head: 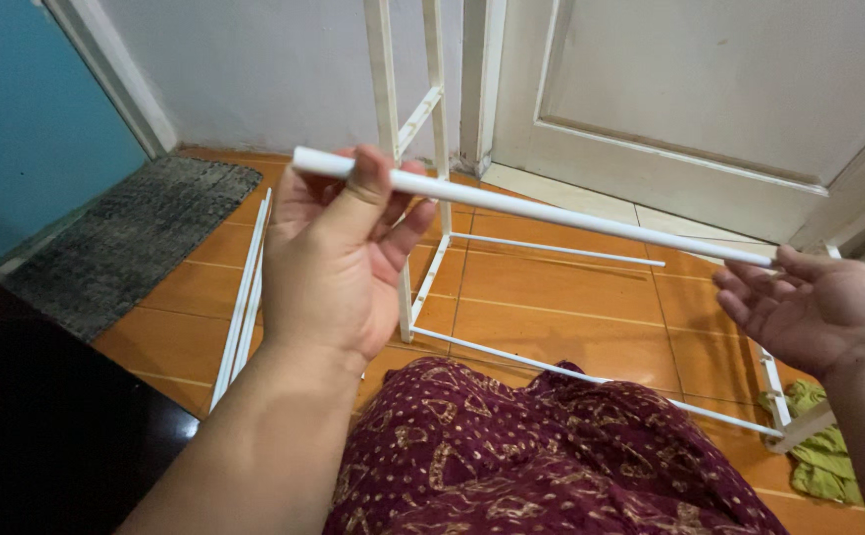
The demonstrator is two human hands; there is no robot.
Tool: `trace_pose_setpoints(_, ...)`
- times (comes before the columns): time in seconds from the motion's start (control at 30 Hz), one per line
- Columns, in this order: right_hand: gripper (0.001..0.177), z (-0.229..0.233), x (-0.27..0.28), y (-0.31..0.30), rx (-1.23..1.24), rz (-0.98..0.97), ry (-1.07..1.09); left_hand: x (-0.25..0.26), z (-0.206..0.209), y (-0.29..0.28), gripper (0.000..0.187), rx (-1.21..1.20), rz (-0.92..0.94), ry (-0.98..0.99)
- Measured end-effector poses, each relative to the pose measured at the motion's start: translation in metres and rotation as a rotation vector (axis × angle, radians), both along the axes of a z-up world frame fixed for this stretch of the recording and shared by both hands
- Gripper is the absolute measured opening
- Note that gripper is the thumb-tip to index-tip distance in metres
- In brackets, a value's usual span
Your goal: The person wipes white plastic rods with a green cloth, then assembles them into a white plastic rack by inserting rods into ladder-like frames. The person sits on the floor during assembly and connects multiple rods to form the structure.
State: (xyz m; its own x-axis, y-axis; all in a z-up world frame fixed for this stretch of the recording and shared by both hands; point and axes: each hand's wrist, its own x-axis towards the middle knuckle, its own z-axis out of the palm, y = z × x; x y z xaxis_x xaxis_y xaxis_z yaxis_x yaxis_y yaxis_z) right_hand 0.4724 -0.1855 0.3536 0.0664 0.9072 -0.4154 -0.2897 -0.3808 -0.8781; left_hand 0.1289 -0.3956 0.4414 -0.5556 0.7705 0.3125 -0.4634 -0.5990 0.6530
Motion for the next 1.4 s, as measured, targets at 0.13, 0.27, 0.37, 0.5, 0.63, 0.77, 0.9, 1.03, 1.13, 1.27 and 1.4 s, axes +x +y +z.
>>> trace_pose_setpoints(0.13, 0.081, 0.008, -0.013, -0.004, 0.079, 0.000, -0.251, -0.015, -0.026, 0.011, 0.012, -0.207, 0.096, -0.199)
trace_pose_setpoints(0.27, 0.098, 0.026, -0.026, -0.022, 0.428, 0.109, -0.719, -0.023, -0.057, 0.018, 0.009, -0.366, 0.109, -0.354)
trace_pose_setpoints(0.37, 0.094, 0.045, -0.042, -0.042, 0.492, 0.317, -1.292, -0.026, -0.074, 0.022, 0.013, -0.418, 0.083, -0.383)
trace_pose_setpoints(0.5, 0.047, 0.047, -0.068, -0.061, 0.385, 0.594, -1.267, -0.024, -0.079, 0.026, 0.016, -0.479, 0.077, -0.423)
trace_pose_setpoints(0.63, 0.027, 0.033, -0.069, -0.064, 0.433, 0.633, -1.073, -0.020, -0.067, 0.019, 0.018, -0.503, 0.094, -0.407)
trace_pose_setpoints(0.77, 0.025, 0.023, -0.065, -0.060, 0.535, 0.671, -1.010, -0.017, -0.053, 0.011, 0.023, -0.592, 0.191, -0.398)
trace_pose_setpoints(0.9, 0.026, 0.026, -0.064, -0.059, 0.467, 0.665, -1.094, -0.024, -0.052, 0.007, 0.033, -0.577, 0.181, -0.316)
trace_pose_setpoints(1.03, 0.028, 0.031, -0.064, -0.062, 0.517, 0.701, -1.096, -0.038, -0.062, 0.009, 0.034, -0.528, 0.134, -0.289)
trace_pose_setpoints(1.13, 0.031, 0.029, -0.066, -0.061, 0.613, 0.776, -1.145, -0.050, -0.067, 0.010, 0.035, -0.482, 0.122, -0.230)
trace_pose_setpoints(1.27, 0.033, 0.022, -0.075, -0.054, 0.712, 0.825, -1.085, -0.063, -0.065, 0.012, 0.042, -0.484, 0.303, -0.190)
trace_pose_setpoints(1.4, 0.030, 0.016, -0.092, -0.043, 0.798, 0.868, -1.045, -0.075, -0.060, 0.013, 0.051, -0.380, 0.472, -0.072)
